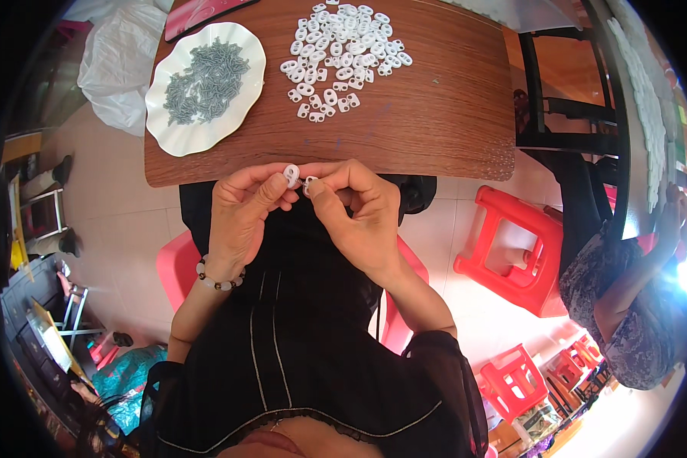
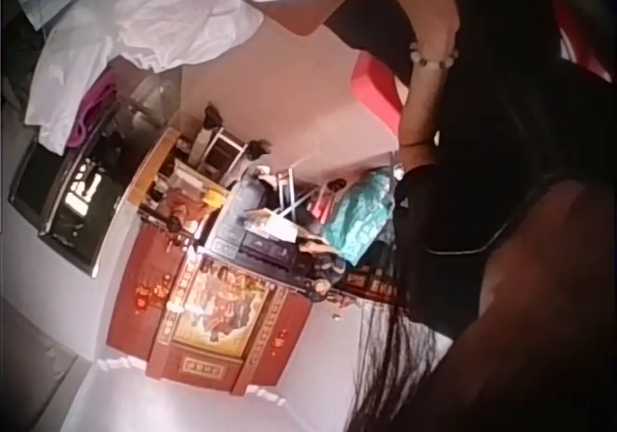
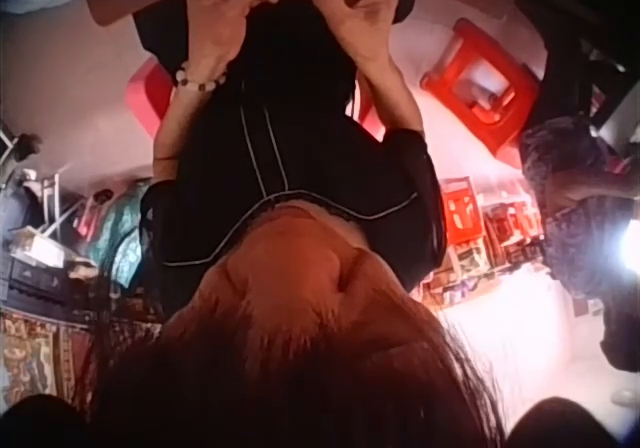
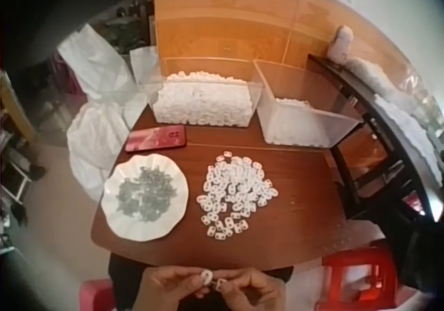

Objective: Manually assembling small white plastic parts by inserting small grey pins.

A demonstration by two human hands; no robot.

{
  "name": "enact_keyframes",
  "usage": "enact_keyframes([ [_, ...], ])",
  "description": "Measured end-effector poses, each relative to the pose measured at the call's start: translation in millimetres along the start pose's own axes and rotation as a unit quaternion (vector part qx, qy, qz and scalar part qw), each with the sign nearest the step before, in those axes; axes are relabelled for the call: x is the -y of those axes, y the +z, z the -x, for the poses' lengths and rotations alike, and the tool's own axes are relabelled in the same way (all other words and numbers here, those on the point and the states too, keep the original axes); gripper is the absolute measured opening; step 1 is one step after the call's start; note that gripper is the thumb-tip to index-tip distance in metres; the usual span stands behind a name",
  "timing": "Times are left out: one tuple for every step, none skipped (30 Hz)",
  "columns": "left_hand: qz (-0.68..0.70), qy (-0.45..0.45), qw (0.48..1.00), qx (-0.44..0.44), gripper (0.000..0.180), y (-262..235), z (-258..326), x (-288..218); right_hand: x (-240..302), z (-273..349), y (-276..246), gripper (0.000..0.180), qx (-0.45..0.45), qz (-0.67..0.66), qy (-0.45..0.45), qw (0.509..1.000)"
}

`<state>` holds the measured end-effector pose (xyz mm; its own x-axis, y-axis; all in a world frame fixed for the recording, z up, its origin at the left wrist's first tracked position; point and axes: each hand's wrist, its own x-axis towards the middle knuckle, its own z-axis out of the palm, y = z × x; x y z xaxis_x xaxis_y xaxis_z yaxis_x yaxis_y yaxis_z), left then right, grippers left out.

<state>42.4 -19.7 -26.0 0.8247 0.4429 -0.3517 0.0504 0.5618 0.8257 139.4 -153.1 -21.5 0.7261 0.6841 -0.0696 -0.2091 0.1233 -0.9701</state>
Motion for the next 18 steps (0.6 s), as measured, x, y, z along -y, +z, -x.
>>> enact_keyframes([
  [-0.004, 0.004, 1.0, -0.001, 0.021, 0.1, 0.2, -0.1, 0.1, 0.0, 0.0, 0.005, 0.0, 0.0, 0.0, 1.0],
  [-0.004, 0.004, 1.0, -0.002, 0.021, -0.4, 0.3, 0.0, 0.2, 0.1, 0.3, 0.005, 0.0, -0.001, -0.001, 1.0],
  [-0.004, 0.004, 1.0, 0.001, 0.02, -1.1, 0.2, 0.4, 0.4, 0.1, 0.5, 0.005, 0.001, -0.002, -0.003, 1.0],
  [-0.005, 0.003, 1.0, 0.003, 0.02, -1.7, 0.2, 0.7, 0.9, 0.4, 0.4, 0.005, 0.001, -0.002, -0.002, 1.0],
  [-0.005, 0.003, 1.0, 0.003, 0.02, -2.0, 0.1, 1.0, 1.6, 0.7, 0.2, 0.006, 0.001, 0.001, 0.003, 1.0],
  [-0.001, 0.002, 1.0, 0.004, 0.02, -2.3, 0.1, 1.3, 1.9, 0.9, 0.1, 0.007, 0.002, 0.004, 0.009, 1.0],
  [0.002, 0.0, 1.0, 0.006, 0.021, -2.6, 0.1, 1.4, 1.6, 0.8, 0.4, 0.007, 0.002, 0.004, 0.01, 1.0],
  [0.003, 0.0, 1.0, 0.006, 0.021, -2.5, 0.2, 1.3, 1.2, 0.6, 0.7, 0.006, 0.001, 0.001, 0.005, 1.0],
  [0.0, 0.0, 1.0, 0.006, 0.02, -2.4, 0.3, 1.0, 0.9, 0.5, 0.9, 0.005, 0.0, -0.002, 0.001, 1.0],
  [-0.003, 0.0, 1.0, 0.007, 0.02, -2.4, 0.4, 0.9, 0.8, 0.5, 0.8, 0.005, 0.0, -0.002, 0.001, 1.0],
  [-0.002, 0.0, 1.0, 0.007, 0.02, -2.4, 0.5, 1.1, 0.8, 0.4, 0.7, 0.005, 0.0, 0.0, 0.003, 1.0],
  [-0.008, 0.007, 1.0, 0.006, 0.02, -2.3, 0.7, 1.3, 0.8, 0.4, 0.6, 0.005, 0.0, 0.002, 0.004, 1.0],
  [-0.014, 0.013, 1.0, 0.005, 0.02, -2.2, 0.9, 1.5, 0.8, 0.3, 0.5, 0.005, 0.0, 0.002, 0.005, 1.0],
  [-0.014, 0.013, 1.0, 0.005, 0.02, -1.6, 1.1, 1.2, 0.9, 0.3, 0.5, 0.005, 0.002, 0.002, 0.002, 1.0],
  [-0.017, 0.018, 1.0, 0.006, 0.02, -0.5, 1.4, 0.6, 1.0, 0.3, 0.6, 0.004, 0.003, 0.002, 0.0, 1.0],
  [-0.019, 0.024, 1.0, 0.007, 0.02, 0.1, 1.7, 0.2, 0.7, 0.1, 0.8, 0.004, 0.003, 0.002, 0.0, 1.0],
  [-0.019, 0.024, 1.0, 0.006, 0.02, 0.1, 2.1, 0.8, -0.3, -0.2, 1.1, 0.003, 0.005, 0.002, -0.006, 1.0],
  [-0.022, 0.029, 0.999, 0.006, 0.019, 0.1, 2.6, 1.6, -0.9, -0.4, 1.3, 0.002, 0.006, 0.001, -0.013, 1.0],
])
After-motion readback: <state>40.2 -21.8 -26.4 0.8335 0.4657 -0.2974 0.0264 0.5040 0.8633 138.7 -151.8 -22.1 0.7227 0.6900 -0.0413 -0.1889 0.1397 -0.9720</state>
